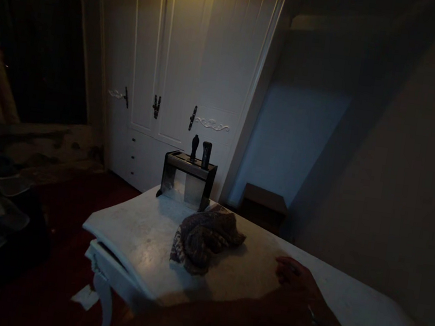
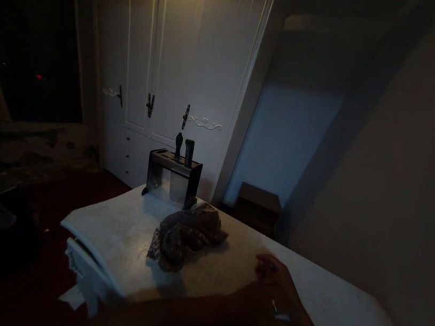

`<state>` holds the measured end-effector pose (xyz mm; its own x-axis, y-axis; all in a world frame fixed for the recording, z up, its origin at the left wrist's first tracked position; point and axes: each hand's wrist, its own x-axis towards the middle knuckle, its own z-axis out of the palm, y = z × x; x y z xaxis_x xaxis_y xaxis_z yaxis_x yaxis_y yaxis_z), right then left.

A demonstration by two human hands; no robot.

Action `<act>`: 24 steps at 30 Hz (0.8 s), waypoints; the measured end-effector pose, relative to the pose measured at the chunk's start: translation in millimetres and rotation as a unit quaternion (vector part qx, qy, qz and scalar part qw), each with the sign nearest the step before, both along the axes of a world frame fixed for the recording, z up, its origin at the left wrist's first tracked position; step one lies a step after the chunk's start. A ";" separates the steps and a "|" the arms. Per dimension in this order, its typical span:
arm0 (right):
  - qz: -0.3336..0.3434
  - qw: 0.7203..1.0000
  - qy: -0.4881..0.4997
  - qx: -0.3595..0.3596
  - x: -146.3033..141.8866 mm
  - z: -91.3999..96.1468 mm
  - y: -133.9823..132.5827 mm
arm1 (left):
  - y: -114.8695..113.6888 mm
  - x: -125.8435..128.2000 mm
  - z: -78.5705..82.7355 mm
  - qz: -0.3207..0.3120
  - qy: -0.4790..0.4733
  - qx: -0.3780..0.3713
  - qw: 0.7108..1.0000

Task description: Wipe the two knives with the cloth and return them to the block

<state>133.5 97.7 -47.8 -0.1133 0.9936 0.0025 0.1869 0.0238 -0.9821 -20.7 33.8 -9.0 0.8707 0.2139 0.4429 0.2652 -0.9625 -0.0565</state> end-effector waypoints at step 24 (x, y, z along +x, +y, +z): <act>0.013 0.997 -0.031 0.075 -7.6 2.1 -2.4 | 32.0 -174.1 18.9 0.559 -0.010 -0.185 0.808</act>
